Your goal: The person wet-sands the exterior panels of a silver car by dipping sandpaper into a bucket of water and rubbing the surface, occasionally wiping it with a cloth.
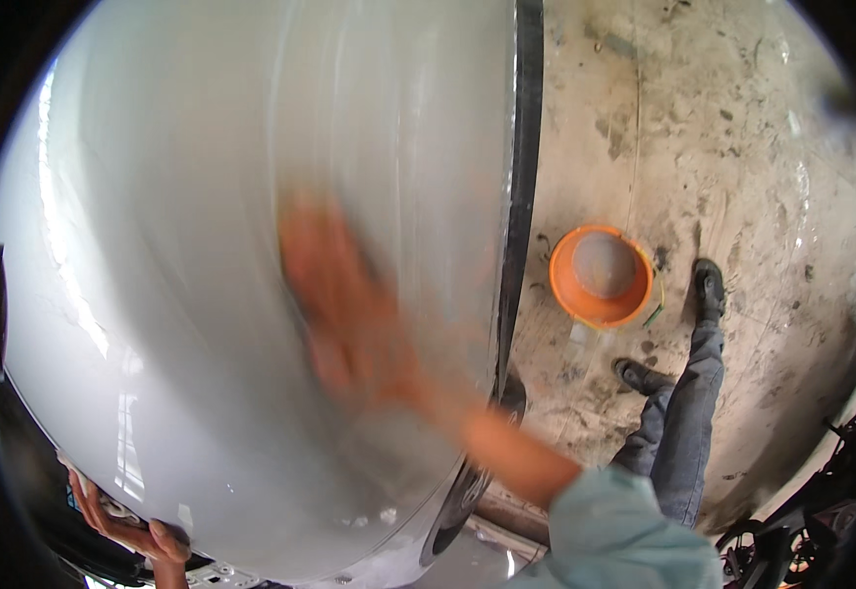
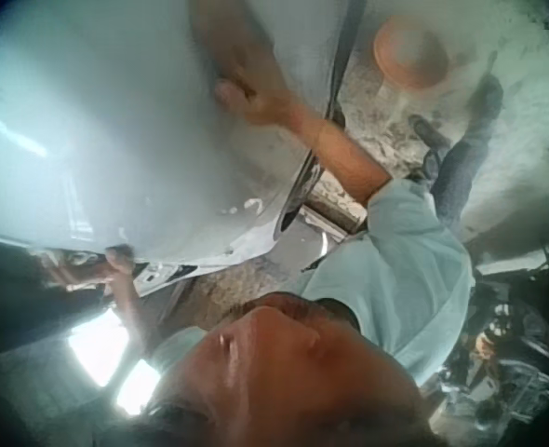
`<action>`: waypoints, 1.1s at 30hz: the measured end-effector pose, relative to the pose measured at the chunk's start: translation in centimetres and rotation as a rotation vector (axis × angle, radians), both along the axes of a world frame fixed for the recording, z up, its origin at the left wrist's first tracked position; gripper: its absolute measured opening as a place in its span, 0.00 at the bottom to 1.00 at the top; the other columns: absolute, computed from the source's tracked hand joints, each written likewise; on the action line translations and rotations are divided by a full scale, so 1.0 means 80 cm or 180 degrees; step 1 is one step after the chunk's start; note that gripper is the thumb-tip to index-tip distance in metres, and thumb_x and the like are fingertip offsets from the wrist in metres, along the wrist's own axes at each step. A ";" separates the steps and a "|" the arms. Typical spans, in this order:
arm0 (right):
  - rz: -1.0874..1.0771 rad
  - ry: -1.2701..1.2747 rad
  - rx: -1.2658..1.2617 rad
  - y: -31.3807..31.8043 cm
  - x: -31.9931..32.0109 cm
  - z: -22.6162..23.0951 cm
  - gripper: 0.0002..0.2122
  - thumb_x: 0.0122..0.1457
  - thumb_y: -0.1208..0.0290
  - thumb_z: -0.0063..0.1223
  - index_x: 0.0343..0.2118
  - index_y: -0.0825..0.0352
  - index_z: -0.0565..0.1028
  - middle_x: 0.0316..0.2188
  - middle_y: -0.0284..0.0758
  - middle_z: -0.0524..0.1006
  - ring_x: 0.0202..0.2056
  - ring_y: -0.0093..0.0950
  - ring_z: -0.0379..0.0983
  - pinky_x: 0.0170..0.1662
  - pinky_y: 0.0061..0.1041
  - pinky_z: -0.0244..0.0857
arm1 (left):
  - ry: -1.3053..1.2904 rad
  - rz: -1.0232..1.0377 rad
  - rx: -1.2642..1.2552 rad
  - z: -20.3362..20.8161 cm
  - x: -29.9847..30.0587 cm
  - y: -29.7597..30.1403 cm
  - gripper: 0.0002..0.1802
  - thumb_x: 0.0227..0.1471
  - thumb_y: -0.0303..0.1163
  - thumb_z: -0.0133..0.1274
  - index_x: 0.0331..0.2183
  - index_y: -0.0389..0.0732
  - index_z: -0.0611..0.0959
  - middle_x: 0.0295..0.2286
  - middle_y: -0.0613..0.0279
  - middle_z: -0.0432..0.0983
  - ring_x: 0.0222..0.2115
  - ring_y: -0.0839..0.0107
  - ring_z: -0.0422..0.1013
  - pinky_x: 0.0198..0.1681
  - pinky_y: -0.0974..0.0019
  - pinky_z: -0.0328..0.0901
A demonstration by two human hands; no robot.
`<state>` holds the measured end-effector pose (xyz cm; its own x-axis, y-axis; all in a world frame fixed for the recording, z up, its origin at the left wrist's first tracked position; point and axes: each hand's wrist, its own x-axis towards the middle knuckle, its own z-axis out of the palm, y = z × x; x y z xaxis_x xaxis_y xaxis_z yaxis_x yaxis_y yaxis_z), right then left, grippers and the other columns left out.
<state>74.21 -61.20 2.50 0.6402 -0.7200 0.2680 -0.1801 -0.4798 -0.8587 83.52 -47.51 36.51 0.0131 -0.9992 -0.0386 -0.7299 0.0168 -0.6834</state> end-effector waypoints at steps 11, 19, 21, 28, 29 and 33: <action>-0.1425 -0.2711 0.0493 -0.182 0.021 -0.044 0.26 0.58 0.71 0.36 0.61 0.68 0.57 0.61 0.47 0.58 0.63 0.41 0.49 0.63 0.38 0.43 | 0.0061 -0.0134 0.0002 0.000 0.007 -0.003 0.41 0.51 0.55 0.39 0.57 0.33 0.57 0.55 0.38 0.54 0.59 0.42 0.49 0.58 0.37 0.47; -0.0455 -0.2918 0.0823 -0.053 0.008 0.007 0.30 0.57 0.66 0.36 0.63 0.72 0.54 0.66 0.43 0.50 0.67 0.45 0.36 0.68 0.37 0.28 | -0.0090 0.0168 0.0187 0.025 -0.009 0.014 0.41 0.49 0.52 0.39 0.57 0.35 0.56 0.56 0.36 0.51 0.59 0.41 0.48 0.57 0.34 0.47; -0.0790 -0.2705 0.0177 -0.197 0.022 -0.010 0.31 0.55 0.66 0.39 0.63 0.71 0.55 0.66 0.43 0.49 0.67 0.43 0.38 0.68 0.36 0.30 | -0.0012 0.0128 0.0006 0.012 -0.002 0.016 0.41 0.49 0.54 0.39 0.57 0.35 0.57 0.56 0.38 0.51 0.59 0.41 0.49 0.57 0.35 0.49; -0.0126 -0.1893 0.0938 0.060 0.022 0.020 0.32 0.53 0.72 0.40 0.64 0.69 0.53 0.65 0.43 0.51 0.67 0.43 0.40 0.67 0.38 0.34 | -0.0060 0.0055 -0.0091 0.003 0.004 0.022 0.40 0.49 0.56 0.39 0.55 0.37 0.61 0.55 0.40 0.56 0.58 0.44 0.53 0.57 0.35 0.49; -0.0098 -0.2196 0.0909 0.037 0.014 0.024 0.32 0.53 0.72 0.40 0.63 0.69 0.53 0.65 0.44 0.51 0.67 0.43 0.40 0.67 0.39 0.36 | -0.0110 0.0096 -0.0156 0.008 0.003 0.023 0.40 0.49 0.56 0.39 0.55 0.36 0.61 0.55 0.40 0.56 0.58 0.44 0.53 0.57 0.35 0.49; -0.0569 -0.2504 0.0573 -0.151 0.024 0.017 0.29 0.54 0.70 0.40 0.62 0.68 0.57 0.63 0.47 0.56 0.66 0.46 0.44 0.65 0.43 0.43 | -0.0140 0.0164 -0.0074 0.016 -0.016 0.020 0.41 0.49 0.56 0.39 0.56 0.36 0.60 0.55 0.40 0.56 0.58 0.43 0.52 0.57 0.35 0.49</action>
